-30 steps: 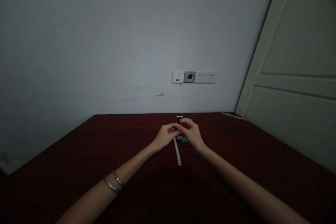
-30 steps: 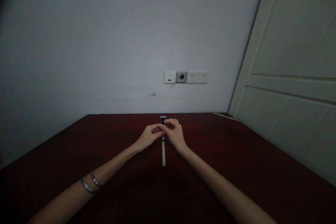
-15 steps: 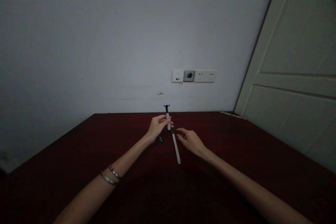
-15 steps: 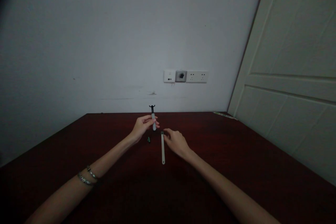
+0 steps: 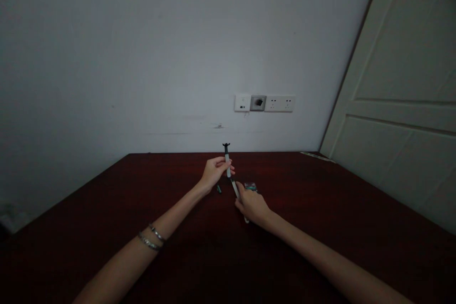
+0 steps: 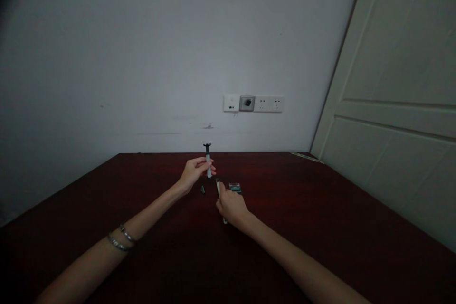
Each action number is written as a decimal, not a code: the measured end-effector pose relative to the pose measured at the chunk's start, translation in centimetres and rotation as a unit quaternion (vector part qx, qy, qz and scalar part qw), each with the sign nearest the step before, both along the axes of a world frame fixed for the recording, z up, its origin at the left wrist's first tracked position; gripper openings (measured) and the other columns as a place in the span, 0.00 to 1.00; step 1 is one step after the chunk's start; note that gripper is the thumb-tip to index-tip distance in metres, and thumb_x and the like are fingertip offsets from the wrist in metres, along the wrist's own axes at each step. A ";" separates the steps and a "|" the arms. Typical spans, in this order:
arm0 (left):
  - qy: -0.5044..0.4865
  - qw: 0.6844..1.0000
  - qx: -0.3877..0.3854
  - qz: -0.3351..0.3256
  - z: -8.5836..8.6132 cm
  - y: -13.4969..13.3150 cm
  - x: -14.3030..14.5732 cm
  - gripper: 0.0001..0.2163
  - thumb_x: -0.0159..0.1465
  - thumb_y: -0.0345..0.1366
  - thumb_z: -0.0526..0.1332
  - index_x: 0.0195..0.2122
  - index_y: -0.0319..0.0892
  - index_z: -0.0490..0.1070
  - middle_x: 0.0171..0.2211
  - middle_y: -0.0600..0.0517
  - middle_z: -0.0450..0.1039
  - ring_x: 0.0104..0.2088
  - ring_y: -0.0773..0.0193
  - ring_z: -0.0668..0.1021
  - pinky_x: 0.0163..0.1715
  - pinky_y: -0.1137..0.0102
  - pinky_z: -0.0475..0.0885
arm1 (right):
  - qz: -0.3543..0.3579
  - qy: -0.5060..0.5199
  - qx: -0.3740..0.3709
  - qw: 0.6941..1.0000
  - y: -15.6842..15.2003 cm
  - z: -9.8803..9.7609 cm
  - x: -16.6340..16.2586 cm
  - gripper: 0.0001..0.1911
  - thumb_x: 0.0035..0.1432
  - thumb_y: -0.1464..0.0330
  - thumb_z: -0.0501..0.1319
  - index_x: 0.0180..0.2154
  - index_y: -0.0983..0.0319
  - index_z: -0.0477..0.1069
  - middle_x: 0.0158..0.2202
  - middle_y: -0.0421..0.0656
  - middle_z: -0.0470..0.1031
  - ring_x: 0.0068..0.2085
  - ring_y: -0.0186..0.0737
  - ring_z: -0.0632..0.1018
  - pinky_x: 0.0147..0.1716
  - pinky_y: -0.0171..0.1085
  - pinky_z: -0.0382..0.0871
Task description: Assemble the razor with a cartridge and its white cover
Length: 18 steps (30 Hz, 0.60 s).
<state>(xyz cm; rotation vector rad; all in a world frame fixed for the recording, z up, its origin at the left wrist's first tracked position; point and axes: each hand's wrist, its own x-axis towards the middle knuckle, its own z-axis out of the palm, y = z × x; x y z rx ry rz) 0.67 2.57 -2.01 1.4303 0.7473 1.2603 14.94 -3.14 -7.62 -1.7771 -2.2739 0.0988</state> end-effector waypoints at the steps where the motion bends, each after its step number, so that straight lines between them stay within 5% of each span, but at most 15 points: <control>1: 0.002 1.000 0.000 0.000 -0.1 0.1 -0.1 0.13 0.53 0.39 0.64 0.34 0.33 0.70 0.25 0.47 0.75 0.24 0.64 0.77 0.27 0.71 0.71 | 0.003 0.020 0.003 1.000 0.2 0.3 0.3 0.29 0.56 0.68 0.52 0.58 0.66 0.51 0.39 0.53 0.74 0.39 0.49 0.76 0.35 0.40 0.65; 8: 0.025 0.999 0.008 -0.025 -1.0 1.2 -1.0 0.15 0.53 0.37 0.64 0.38 0.33 0.68 0.28 0.45 0.75 0.27 0.62 0.78 0.28 0.70 0.72 | 0.028 0.244 0.035 0.969 3.0 3.7 4.6 0.26 0.50 0.70 0.56 0.52 0.72 0.63 0.26 0.44 0.74 0.27 0.37 0.74 0.29 0.33 0.65; 13: 0.025 0.999 0.027 -0.032 -2.2 2.0 -1.0 0.13 0.51 0.36 0.66 0.34 0.33 0.67 0.30 0.45 0.75 0.30 0.62 0.79 0.32 0.68 0.72 | 0.072 0.370 -0.043 0.925 4.3 3.8 7.4 0.22 0.54 0.64 0.55 0.48 0.69 0.68 0.27 0.44 0.74 0.21 0.33 0.72 0.21 0.32 0.65; 18: 0.058 0.997 0.036 -0.037 -2.7 1.7 -0.8 0.12 0.52 0.31 0.64 0.37 0.35 0.66 0.29 0.47 0.74 0.30 0.62 0.78 0.32 0.68 0.71 | 0.129 0.356 0.100 0.920 4.3 3.4 7.9 0.20 0.56 0.66 0.54 0.51 0.63 0.67 0.39 0.46 0.73 0.30 0.35 0.73 0.31 0.36 0.68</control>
